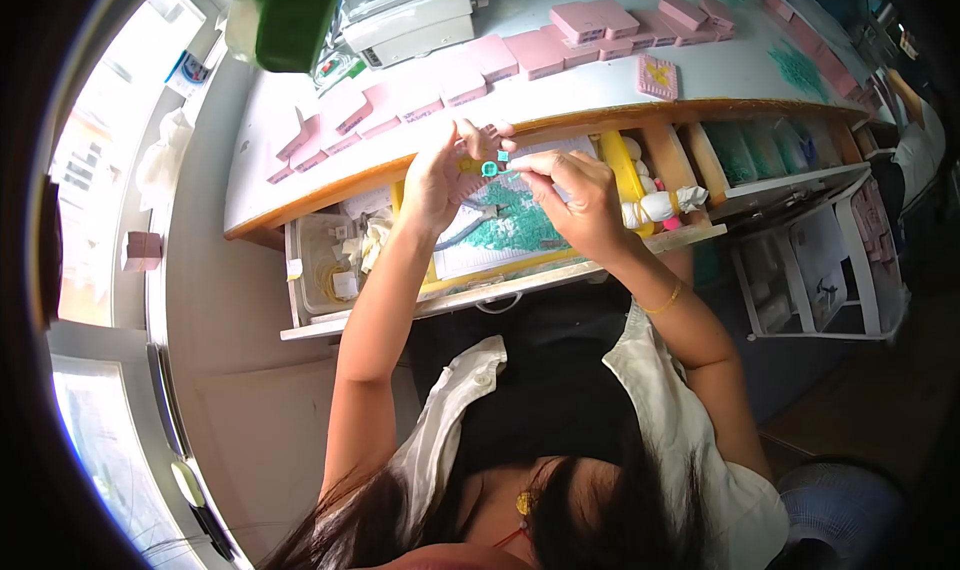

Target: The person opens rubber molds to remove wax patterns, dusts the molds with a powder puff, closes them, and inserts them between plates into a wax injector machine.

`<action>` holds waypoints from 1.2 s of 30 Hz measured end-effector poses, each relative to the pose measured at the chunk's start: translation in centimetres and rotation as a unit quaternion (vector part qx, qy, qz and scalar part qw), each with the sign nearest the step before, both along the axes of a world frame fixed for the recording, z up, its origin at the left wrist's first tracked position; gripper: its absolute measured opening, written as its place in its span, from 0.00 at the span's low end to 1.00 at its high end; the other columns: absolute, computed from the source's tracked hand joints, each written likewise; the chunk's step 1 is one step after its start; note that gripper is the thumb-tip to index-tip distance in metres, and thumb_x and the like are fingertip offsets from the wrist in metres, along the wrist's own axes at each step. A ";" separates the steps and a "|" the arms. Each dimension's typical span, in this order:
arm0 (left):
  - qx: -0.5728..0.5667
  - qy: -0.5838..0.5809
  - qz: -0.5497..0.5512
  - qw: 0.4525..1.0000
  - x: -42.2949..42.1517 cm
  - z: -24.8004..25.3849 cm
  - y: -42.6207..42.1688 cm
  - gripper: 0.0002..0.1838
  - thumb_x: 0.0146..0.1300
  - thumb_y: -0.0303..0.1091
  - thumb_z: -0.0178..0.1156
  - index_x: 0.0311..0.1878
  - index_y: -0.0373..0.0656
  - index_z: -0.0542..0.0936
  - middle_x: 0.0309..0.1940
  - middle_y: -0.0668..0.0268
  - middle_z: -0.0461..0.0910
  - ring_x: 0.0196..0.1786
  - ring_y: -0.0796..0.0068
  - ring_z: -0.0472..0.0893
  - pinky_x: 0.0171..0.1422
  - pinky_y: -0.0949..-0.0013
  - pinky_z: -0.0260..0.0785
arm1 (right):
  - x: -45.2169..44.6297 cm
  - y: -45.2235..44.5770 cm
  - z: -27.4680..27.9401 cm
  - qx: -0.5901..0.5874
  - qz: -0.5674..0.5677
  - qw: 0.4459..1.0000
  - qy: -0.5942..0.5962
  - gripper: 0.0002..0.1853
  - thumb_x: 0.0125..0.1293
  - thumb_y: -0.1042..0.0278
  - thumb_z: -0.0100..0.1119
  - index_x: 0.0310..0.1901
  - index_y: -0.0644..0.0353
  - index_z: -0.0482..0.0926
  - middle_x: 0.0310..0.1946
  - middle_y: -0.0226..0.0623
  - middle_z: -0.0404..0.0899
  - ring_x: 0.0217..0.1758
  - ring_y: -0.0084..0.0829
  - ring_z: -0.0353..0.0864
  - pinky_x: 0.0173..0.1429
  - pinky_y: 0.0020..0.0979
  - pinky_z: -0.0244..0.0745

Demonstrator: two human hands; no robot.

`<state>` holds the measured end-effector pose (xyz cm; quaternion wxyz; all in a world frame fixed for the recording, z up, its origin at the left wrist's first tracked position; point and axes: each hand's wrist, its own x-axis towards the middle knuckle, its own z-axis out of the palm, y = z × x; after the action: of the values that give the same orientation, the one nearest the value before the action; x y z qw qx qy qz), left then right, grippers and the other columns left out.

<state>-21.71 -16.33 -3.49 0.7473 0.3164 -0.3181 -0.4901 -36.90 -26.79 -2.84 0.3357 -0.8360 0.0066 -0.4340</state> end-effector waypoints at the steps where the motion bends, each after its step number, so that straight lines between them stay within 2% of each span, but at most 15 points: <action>1: 0.057 -0.056 0.041 0.996 -0.2 0.2 0.1 0.12 0.64 0.43 0.54 0.36 0.44 0.75 0.50 0.63 0.75 0.47 0.76 0.75 0.51 0.70 0.68 | -0.2 -0.2 -0.1 0.003 -0.007 1.000 -0.007 0.12 0.53 0.83 0.61 0.40 0.61 0.79 0.29 0.35 0.81 0.25 0.31 0.78 0.31 0.29 0.70; 4: 0.066 -0.253 0.106 0.959 -0.7 -1.5 -0.7 0.08 0.59 0.36 0.61 0.36 0.43 0.78 0.48 0.68 0.75 0.44 0.78 0.74 0.45 0.78 0.65 | -0.9 -1.2 -0.2 0.002 0.000 1.000 0.005 0.11 0.56 0.84 0.60 0.43 0.66 0.77 0.32 0.36 0.80 0.27 0.22 0.79 0.31 0.22 0.74; 5: 0.123 -0.524 0.136 0.832 -1.3 -1.0 -0.7 0.06 0.54 0.32 0.64 0.35 0.45 0.79 0.45 0.64 0.75 0.44 0.72 0.76 0.48 0.74 0.66 | -1.3 -1.5 0.5 -0.012 -0.020 1.000 -0.008 0.11 0.56 0.82 0.61 0.42 0.66 0.77 0.32 0.37 0.80 0.29 0.24 0.80 0.32 0.23 0.74; 6: 0.194 -0.797 0.051 0.570 -2.2 -0.3 -0.8 0.06 0.52 0.28 0.60 0.35 0.45 0.79 0.44 0.59 0.75 0.45 0.64 0.78 0.54 0.64 0.66 | -1.9 -2.3 0.9 -0.031 -0.030 0.999 0.001 0.10 0.57 0.80 0.61 0.42 0.65 0.77 0.32 0.38 0.80 0.30 0.26 0.80 0.34 0.25 0.74; 7: 0.176 -0.832 0.013 0.526 -2.6 -3.0 -0.6 0.09 0.52 0.26 0.55 0.36 0.47 0.80 0.44 0.57 0.75 0.46 0.62 0.78 0.57 0.58 0.63 | -2.7 -3.4 0.9 -0.042 -0.054 0.998 0.016 0.10 0.57 0.80 0.61 0.41 0.65 0.77 0.32 0.38 0.80 0.30 0.27 0.80 0.35 0.25 0.74; 10: 0.096 -0.717 -0.022 0.690 -3.9 -1.7 -0.6 0.17 0.54 0.21 0.49 0.45 0.45 0.79 0.44 0.57 0.77 0.45 0.54 0.77 0.55 0.56 0.66 | -5.3 -7.7 0.6 -0.019 -0.120 0.992 0.023 0.07 0.59 0.80 0.60 0.40 0.65 0.77 0.31 0.34 0.80 0.30 0.21 0.79 0.34 0.22 0.73; 13: 0.110 -0.662 0.116 0.732 -4.1 0.2 -0.9 0.21 0.53 0.16 0.53 0.52 0.41 0.76 0.49 0.56 0.76 0.46 0.52 0.78 0.49 0.61 0.72 | -8.4 -15.0 0.1 0.025 -0.235 0.971 -0.023 0.05 0.62 0.79 0.56 0.40 0.65 0.76 0.30 0.31 0.79 0.29 0.18 0.77 0.35 0.20 0.72; 18: 0.069 -0.451 0.219 0.862 -1.6 0.1 -2.0 0.21 0.51 0.16 0.61 0.51 0.37 0.78 0.38 0.64 0.81 0.40 0.79 0.79 0.48 0.77 0.69 | -13.7 -35.2 0.3 0.022 -0.381 0.920 -0.087 0.06 0.60 0.73 0.59 0.38 0.63 0.77 0.30 0.37 0.81 0.31 0.26 0.79 0.37 0.27 0.72; 21: 0.076 -0.447 0.342 0.823 -1.6 3.0 -2.4 0.27 0.52 0.13 0.59 0.58 0.35 0.72 0.39 0.66 0.78 0.41 0.78 0.76 0.50 0.74 0.69 | -15.6 -41.6 0.2 -0.014 -0.514 0.855 -0.063 0.06 0.64 0.71 0.53 0.37 0.61 0.78 0.32 0.38 0.82 0.35 0.31 0.80 0.40 0.30 0.73; 24: 0.052 -0.460 0.416 0.783 -0.1 3.1 -3.9 0.33 0.50 0.10 0.52 0.64 0.36 0.65 0.35 0.69 0.70 0.37 0.82 0.69 0.43 0.80 0.63 | -11.8 -36.7 2.1 0.041 -0.302 0.945 -0.119 0.06 0.68 0.72 0.48 0.38 0.63 0.75 0.33 0.33 0.80 0.34 0.25 0.77 0.42 0.26 0.72; 26: 0.150 -0.448 0.309 0.826 1.0 2.7 -4.3 0.22 0.42 0.10 0.47 0.44 0.39 0.71 0.31 0.72 0.64 0.30 0.84 0.63 0.35 0.82 0.57 | -9.1 -29.0 2.9 0.131 -0.115 0.985 -0.016 0.07 0.69 0.72 0.48 0.38 0.65 0.74 0.31 0.31 0.78 0.34 0.21 0.76 0.40 0.22 0.70; 29: 0.126 -0.550 0.246 0.788 -0.3 3.0 -5.8 0.17 0.41 0.11 0.47 0.38 0.36 0.67 0.34 0.68 0.65 0.33 0.81 0.63 0.36 0.81 0.58 | -7.7 -18.6 3.2 0.017 0.101 0.947 0.305 0.09 0.65 0.65 0.54 0.39 0.62 0.77 0.34 0.35 0.78 0.38 0.28 0.78 0.42 0.29 0.71; 30: 0.101 -0.634 0.245 0.726 0.6 1.6 -6.0 0.24 0.40 0.10 0.46 0.45 0.34 0.68 0.37 0.65 0.65 0.35 0.76 0.64 0.39 0.80 0.60 | -7.4 -17.0 0.8 -0.178 0.147 0.920 0.316 0.14 0.62 0.58 0.57 0.41 0.60 0.77 0.36 0.37 0.77 0.44 0.35 0.77 0.45 0.35 0.71; 33: 0.160 -0.524 0.259 0.795 -2.9 2.1 -6.8 0.35 0.39 0.10 0.44 0.58 0.36 0.66 0.44 0.61 0.66 0.40 0.69 0.65 0.43 0.75 0.62 | -6.9 -12.6 -4.2 -0.267 0.141 0.809 0.504 0.19 0.49 0.56 0.63 0.38 0.61 0.78 0.35 0.42 0.78 0.46 0.38 0.77 0.45 0.38 0.73; 36: 0.125 -0.524 0.263 0.800 -2.5 0.5 -5.6 0.42 0.37 0.13 0.44 0.65 0.39 0.61 0.54 0.57 0.65 0.55 0.64 0.67 0.63 0.68 0.57 | -6.4 -11.8 -6.4 -0.272 0.086 0.835 0.470 0.20 0.48 0.52 0.65 0.33 0.63 0.80 0.27 0.44 0.81 0.34 0.44 0.82 0.34 0.40 0.76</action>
<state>-24.21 -21.97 -2.97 0.5205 0.6872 -0.5019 -0.0699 -43.31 -38.54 -9.24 0.0873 -0.9942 -0.0268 0.0576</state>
